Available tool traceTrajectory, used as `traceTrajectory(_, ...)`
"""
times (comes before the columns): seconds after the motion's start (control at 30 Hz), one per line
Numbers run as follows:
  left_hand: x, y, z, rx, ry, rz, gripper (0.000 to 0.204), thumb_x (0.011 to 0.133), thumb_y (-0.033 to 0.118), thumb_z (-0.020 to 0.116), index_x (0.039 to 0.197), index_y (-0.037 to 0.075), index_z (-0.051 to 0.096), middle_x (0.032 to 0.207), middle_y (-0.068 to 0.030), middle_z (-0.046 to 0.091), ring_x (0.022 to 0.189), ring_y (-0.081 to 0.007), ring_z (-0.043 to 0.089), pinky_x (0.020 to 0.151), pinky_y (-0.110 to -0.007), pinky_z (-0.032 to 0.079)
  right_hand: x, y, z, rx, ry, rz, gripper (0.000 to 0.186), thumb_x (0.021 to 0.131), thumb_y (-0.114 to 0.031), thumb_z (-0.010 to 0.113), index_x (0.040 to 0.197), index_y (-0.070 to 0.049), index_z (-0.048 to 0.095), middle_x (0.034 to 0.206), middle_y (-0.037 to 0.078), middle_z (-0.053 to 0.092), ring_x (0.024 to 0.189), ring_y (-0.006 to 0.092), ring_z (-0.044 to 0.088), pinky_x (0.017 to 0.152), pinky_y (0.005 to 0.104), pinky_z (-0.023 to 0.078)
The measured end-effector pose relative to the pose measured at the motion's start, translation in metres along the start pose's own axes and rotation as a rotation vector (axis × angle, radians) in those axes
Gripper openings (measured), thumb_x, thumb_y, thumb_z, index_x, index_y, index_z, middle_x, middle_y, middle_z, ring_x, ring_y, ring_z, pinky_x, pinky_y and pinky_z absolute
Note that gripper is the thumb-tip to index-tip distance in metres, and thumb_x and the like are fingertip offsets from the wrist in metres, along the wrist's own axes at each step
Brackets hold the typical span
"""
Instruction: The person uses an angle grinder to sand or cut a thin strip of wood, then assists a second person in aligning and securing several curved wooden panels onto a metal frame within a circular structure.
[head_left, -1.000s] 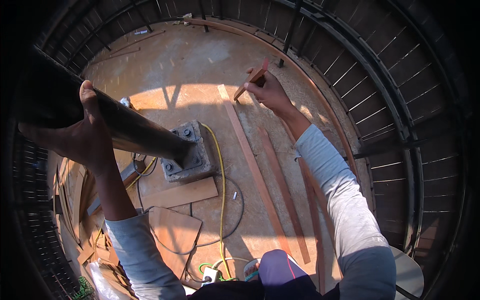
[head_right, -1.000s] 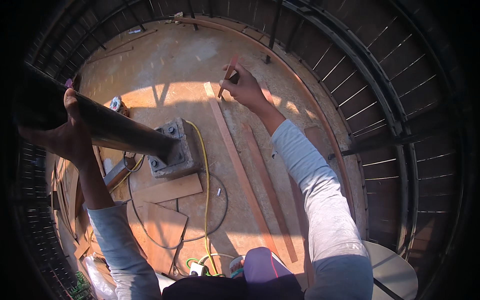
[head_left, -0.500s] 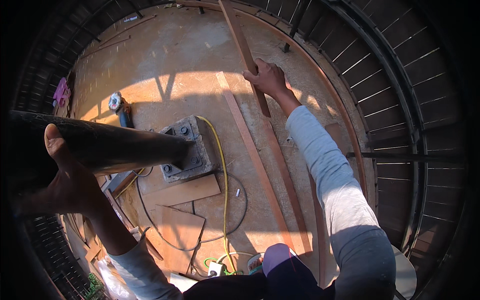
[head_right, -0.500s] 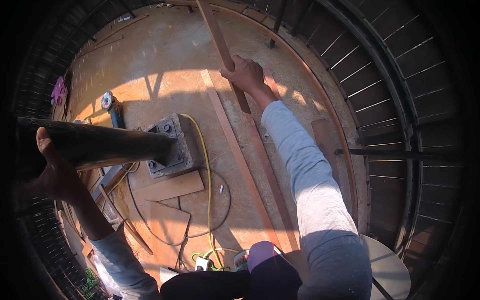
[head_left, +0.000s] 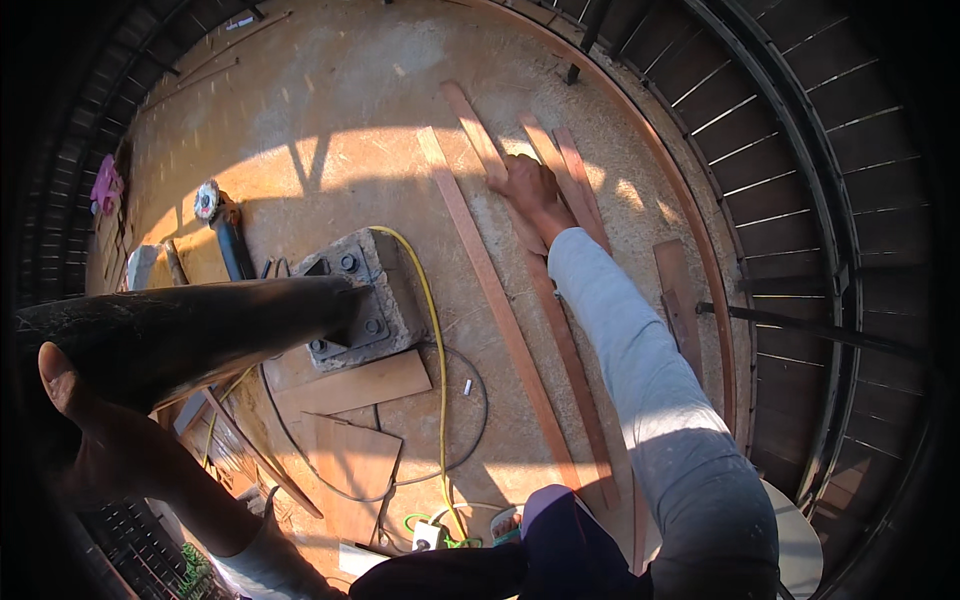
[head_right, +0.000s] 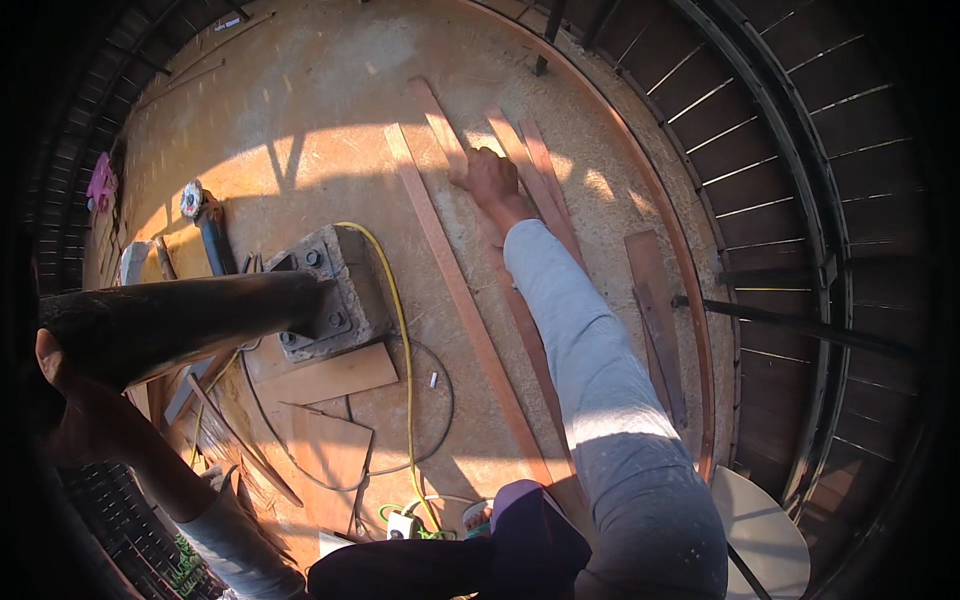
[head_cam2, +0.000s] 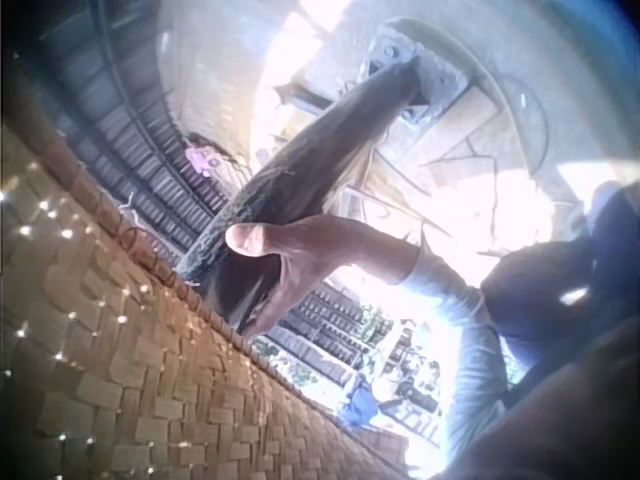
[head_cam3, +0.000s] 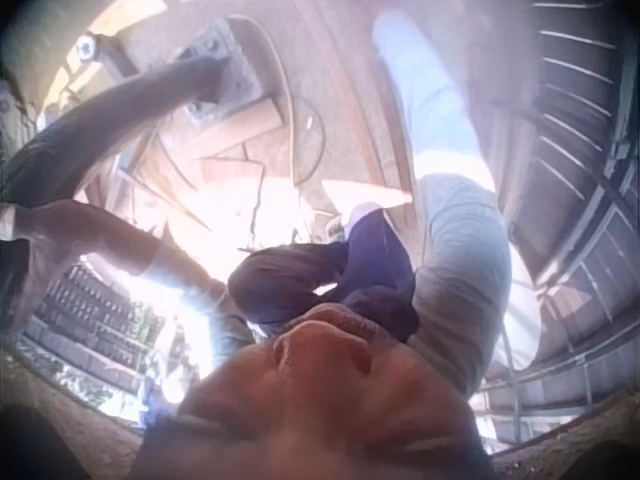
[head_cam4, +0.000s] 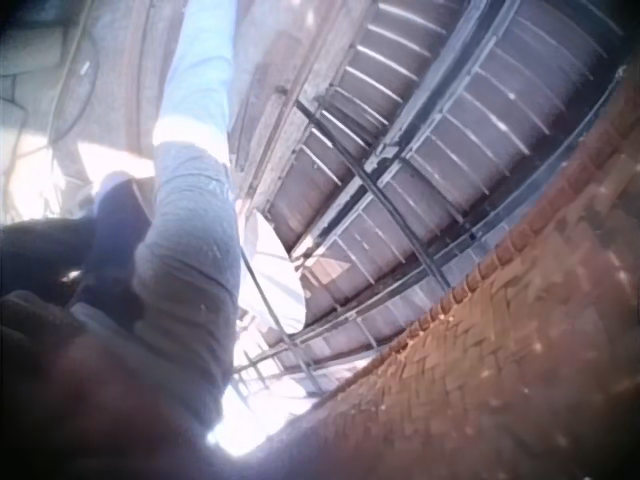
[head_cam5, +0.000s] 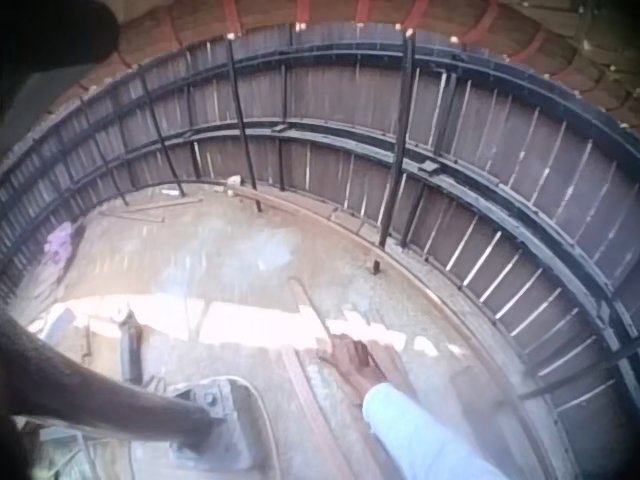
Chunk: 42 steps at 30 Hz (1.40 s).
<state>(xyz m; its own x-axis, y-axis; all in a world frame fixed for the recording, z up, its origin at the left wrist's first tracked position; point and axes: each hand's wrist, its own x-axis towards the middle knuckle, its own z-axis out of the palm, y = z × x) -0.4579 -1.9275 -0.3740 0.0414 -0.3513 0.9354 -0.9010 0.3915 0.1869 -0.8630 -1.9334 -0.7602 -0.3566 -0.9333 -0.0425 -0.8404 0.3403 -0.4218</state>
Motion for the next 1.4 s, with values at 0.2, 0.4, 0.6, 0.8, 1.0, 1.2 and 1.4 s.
traceTrajectory(0.2, -0.006, 0.003, 0.001, 0.012, 0.058, -0.081, 0.033, 0.085, 0.025, 0.084, 0.103, -0.002, 0.078, 0.098, -0.0149, 0.077, 0.081, -0.0216, 0.076, 0.073, -0.032, 0.063, -0.002, -0.002, 0.008, 0.005, 0.006, 0.034, 0.055, 0.078, -0.047, 0.080, 0.112, -0.006, 0.066, 0.106, 0.016, 0.069, 0.096, 0.0355, 0.070, 0.081, 0.0476, 0.057)
traceTrajectory(0.4, -0.006, 0.004, -0.002, 0.027, 0.084, -0.123, 0.030, 0.084, 0.022, 0.084, 0.099, -0.003, 0.078, 0.097, -0.0154, 0.077, 0.080, -0.0202, 0.076, 0.073, -0.033, 0.063, -0.008, 0.001, 0.016, 0.024, 0.058, 0.007, 0.058, 0.077, -0.045, 0.081, 0.117, -0.007, 0.062, 0.108, 0.016, 0.066, 0.095, 0.0380, 0.069, 0.078, 0.0502, 0.057)
traceTrajectory(0.6, -0.001, -0.003, -0.003, -0.040, 0.056, -0.010, 0.032, 0.084, 0.023, 0.084, 0.098, -0.005, 0.077, 0.096, -0.0164, 0.077, 0.080, -0.0212, 0.076, 0.072, -0.034, 0.064, -0.002, -0.002, 0.021, 0.041, 0.089, 0.005, 0.059, 0.076, -0.044, 0.082, 0.117, -0.007, 0.062, 0.106, 0.016, 0.066, 0.096, 0.0386, 0.068, 0.079, 0.0510, 0.057)
traceTrajectory(0.8, 0.004, -0.007, 0.000, -0.016, 0.082, 0.076, 0.034, 0.081, 0.020, 0.087, 0.096, -0.008, 0.074, 0.095, -0.0187, 0.076, 0.077, -0.0231, 0.076, 0.070, -0.036, 0.065, -0.008, -0.008, 0.012, 0.059, 0.083, 0.035, 0.059, 0.079, -0.045, 0.081, 0.119, -0.007, 0.060, 0.109, 0.018, 0.064, 0.101, 0.0389, 0.067, 0.081, 0.0509, 0.056)
traceTrajectory(1.0, -0.003, 0.012, 0.013, -0.043, 0.066, 0.149, 0.083, 0.077, 0.022, 0.091, 0.133, -0.007, 0.036, 0.114, -0.0214, 0.058, 0.093, -0.0239, 0.068, 0.084, -0.037, 0.063, -0.103, -0.007, -0.020, 0.232, 0.376, 0.068, 0.045, 0.086, -0.037, 0.077, 0.117, -0.009, 0.060, 0.107, 0.015, 0.064, 0.096, 0.0358, 0.067, 0.078, 0.0487, 0.055)
traceTrajectory(1.2, 0.011, 0.034, 0.003, -0.130, -0.029, 0.124, 0.117, 0.079, 0.029, 0.089, 0.150, -0.004, 0.002, 0.134, -0.0251, 0.038, 0.117, -0.0330, 0.056, 0.099, -0.039, 0.057, -0.390, 0.008, -0.029, 0.505, 0.090, 0.146, 0.030, 0.085, -0.014, 0.075, 0.113, -0.008, 0.063, 0.089, 0.006, 0.066, 0.070, 0.0213, 0.065, 0.065, 0.0366, 0.055)
traceTrajectory(1.4, 0.004, 0.029, -0.011, 0.134, -0.212, 0.059, 0.132, 0.084, 0.042, 0.083, 0.147, -0.016, -0.017, 0.146, -0.0356, 0.015, 0.133, -0.0392, 0.040, 0.111, -0.040, 0.045, -0.692, 0.037, -0.072, 0.448, -0.121, 0.451, 0.019, 0.092, -0.015, 0.065, 0.108, -0.005, 0.066, 0.100, 0.015, 0.071, 0.085, 0.0311, 0.072, 0.074, 0.0408, 0.057)
